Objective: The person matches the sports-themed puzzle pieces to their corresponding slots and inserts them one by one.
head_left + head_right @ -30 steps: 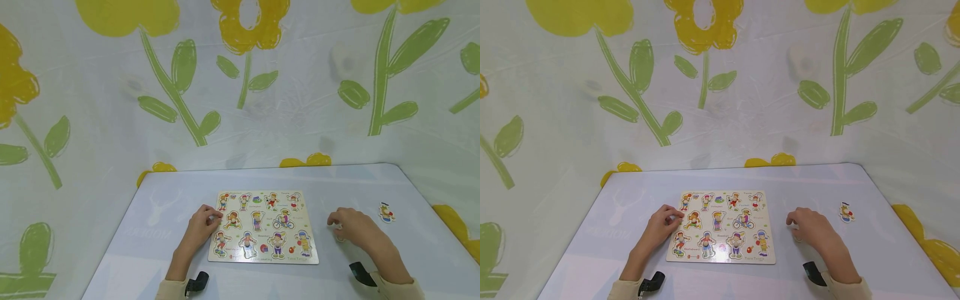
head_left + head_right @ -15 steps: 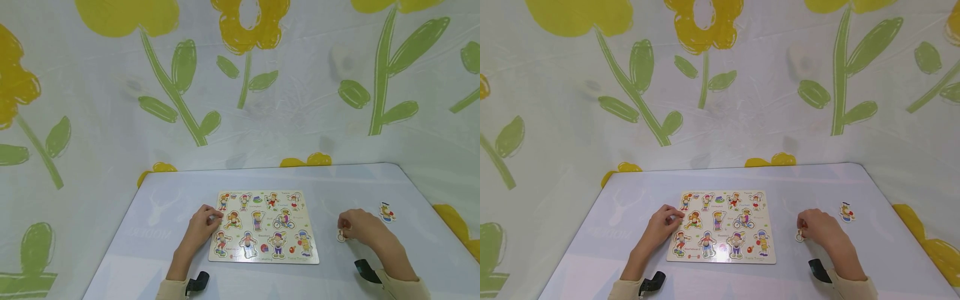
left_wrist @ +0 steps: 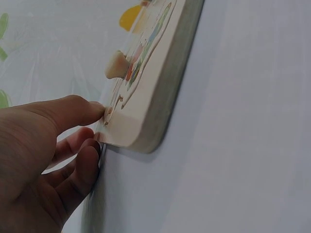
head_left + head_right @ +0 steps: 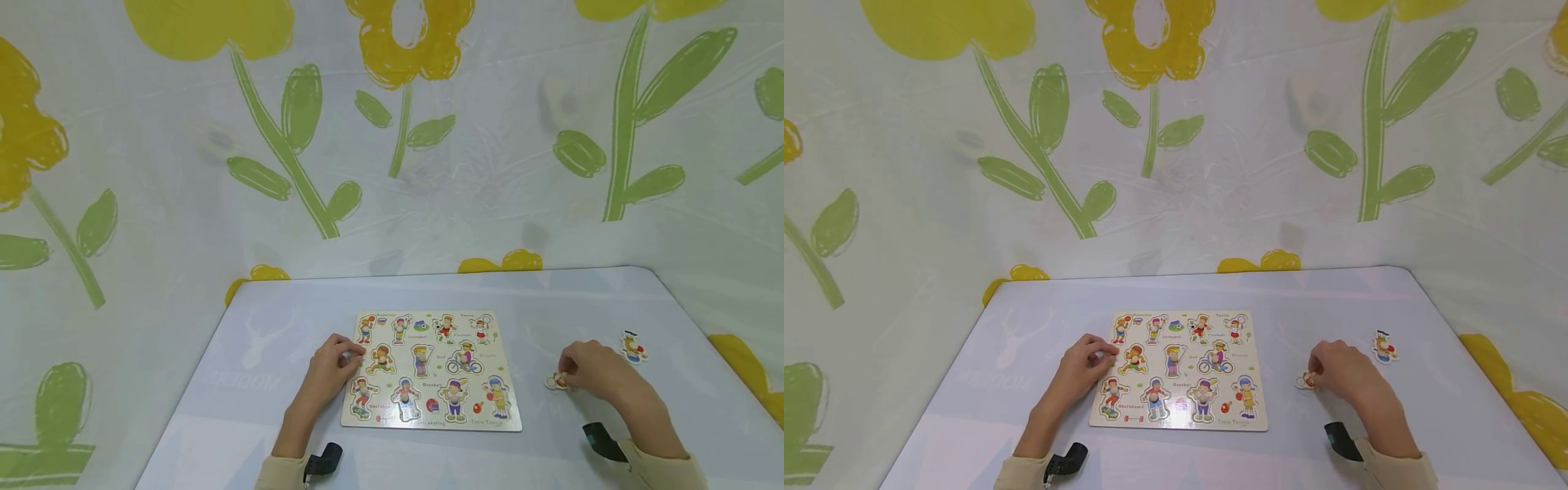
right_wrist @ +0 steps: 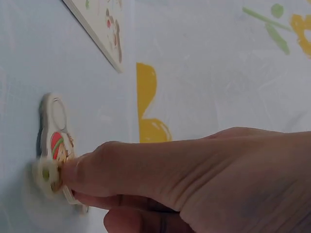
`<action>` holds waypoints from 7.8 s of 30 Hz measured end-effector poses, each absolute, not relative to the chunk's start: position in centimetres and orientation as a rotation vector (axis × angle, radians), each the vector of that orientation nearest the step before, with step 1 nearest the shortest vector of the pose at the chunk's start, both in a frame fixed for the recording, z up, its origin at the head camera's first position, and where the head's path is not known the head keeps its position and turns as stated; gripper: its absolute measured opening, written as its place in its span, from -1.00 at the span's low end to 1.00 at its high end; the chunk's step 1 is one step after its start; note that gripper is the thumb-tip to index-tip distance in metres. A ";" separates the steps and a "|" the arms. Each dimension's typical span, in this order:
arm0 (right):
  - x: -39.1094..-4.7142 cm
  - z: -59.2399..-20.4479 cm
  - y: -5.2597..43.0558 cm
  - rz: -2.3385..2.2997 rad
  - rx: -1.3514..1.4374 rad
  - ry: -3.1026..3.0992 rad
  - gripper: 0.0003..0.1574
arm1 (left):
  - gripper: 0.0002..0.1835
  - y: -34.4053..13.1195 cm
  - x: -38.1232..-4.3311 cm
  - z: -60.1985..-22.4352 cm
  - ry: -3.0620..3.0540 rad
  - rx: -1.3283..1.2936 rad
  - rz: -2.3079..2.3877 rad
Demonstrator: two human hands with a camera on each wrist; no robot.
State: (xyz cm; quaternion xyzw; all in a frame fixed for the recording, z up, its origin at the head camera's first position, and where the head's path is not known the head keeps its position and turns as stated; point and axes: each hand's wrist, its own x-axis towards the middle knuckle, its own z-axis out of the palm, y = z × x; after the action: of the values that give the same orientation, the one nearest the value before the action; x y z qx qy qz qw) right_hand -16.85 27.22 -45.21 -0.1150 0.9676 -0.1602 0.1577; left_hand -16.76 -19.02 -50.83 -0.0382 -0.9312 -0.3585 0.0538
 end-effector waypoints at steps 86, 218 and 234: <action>-21.0 -47.5 19.0 -0.627 -0.577 3.079 -0.84 | -0.89 -19.2 -16.8 -51.0 -2.821 -0.143 -1.092; -18.6 -47.3 36.3 -0.729 0.390 2.852 -0.54 | -0.89 -18.2 -16.5 -50.5 -2.870 -0.094 -0.951; -17.9 -47.1 36.3 -0.779 0.622 2.795 -0.53 | -0.90 -18.3 -16.5 -50.8 -2.843 -0.129 -0.951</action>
State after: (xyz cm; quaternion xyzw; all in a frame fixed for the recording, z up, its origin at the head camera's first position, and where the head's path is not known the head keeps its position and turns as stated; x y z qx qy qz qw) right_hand -17.87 36.25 -47.07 0.2088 0.9383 -0.2615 0.0868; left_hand -16.51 -18.28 -50.80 -0.0430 -0.9451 -0.3162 0.0707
